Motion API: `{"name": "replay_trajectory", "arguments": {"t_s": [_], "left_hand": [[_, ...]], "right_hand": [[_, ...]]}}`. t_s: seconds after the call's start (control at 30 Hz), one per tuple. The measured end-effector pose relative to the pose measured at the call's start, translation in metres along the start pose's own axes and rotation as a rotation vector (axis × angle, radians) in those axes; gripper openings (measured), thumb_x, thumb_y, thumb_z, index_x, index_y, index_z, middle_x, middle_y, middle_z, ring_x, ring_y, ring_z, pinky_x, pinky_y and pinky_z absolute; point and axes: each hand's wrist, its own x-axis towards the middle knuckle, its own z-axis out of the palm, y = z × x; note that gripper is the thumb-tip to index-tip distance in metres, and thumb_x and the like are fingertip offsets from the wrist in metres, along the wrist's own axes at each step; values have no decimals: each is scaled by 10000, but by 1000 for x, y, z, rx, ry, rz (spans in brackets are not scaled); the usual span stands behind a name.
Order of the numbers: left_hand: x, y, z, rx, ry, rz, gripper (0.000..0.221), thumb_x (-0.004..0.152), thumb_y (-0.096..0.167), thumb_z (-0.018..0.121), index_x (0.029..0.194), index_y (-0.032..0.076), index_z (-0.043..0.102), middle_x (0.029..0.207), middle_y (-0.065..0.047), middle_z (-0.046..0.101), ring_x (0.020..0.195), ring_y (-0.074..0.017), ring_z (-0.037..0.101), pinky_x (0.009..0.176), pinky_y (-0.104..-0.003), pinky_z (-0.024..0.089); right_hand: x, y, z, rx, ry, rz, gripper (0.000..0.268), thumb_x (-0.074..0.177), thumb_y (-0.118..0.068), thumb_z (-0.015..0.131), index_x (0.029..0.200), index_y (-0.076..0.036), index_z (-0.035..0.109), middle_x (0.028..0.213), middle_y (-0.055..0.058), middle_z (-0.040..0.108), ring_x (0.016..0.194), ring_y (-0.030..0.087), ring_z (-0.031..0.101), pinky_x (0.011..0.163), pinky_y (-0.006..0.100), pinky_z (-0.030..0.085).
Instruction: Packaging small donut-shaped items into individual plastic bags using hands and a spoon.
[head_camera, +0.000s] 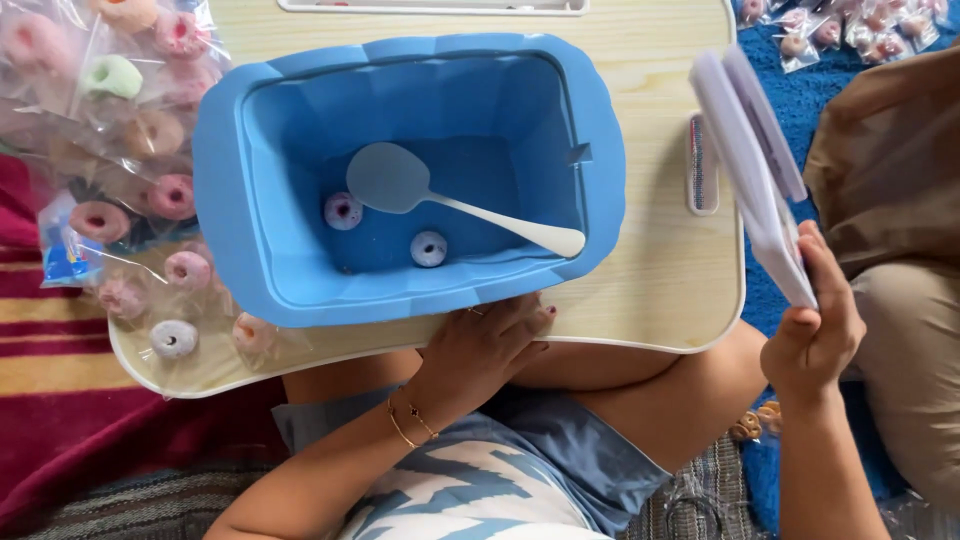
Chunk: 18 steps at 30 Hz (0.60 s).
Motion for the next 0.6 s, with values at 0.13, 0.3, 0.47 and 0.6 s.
{"name": "replay_trajectory", "arguments": {"t_s": [0.13, 0.3, 0.47, 0.6], "left_hand": [[0, -3, 3, -154, 135, 87, 123, 954, 135, 786, 1012, 135, 678, 1156, -38, 703, 1104, -264, 688, 859, -407, 539], [-7, 8, -25, -436, 153, -38, 51, 1009, 151, 669, 1047, 123, 690, 1132, -35, 715, 1129, -278, 654, 991, -432, 511], [-26, 16, -45, -670, 122, -227, 61, 1005, 122, 661, 1061, 134, 639, 918, -11, 745, 794, -208, 673, 767, -335, 541], [-31, 27, -54, -748, -52, -271, 64, 972, 140, 698, 1032, 132, 677, 885, -6, 744, 753, -181, 660, 731, -315, 518]], "right_hand": [[-18, 3, 2, 16, -30, -39, 655, 1165, -355, 305, 1429, 219, 481, 1437, 433, 527, 1384, 570, 536, 1203, 629, 466], [-45, 11, 17, -109, -288, -112, 595, 1052, -383, 483, 1463, 45, 529, 1595, 352, 402, 1475, 523, 458, 1200, 608, 447], [-43, -22, 25, -267, -395, -45, 546, 1066, -437, 503, 1563, -215, 488, 1706, 209, 322, 1583, 495, 290, 1269, 693, 188], [-40, -108, 33, 116, -226, 66, 533, 970, -481, 637, 1348, -106, 645, 1459, 150, 582, 1072, 278, 606, 943, 425, 483]]}}
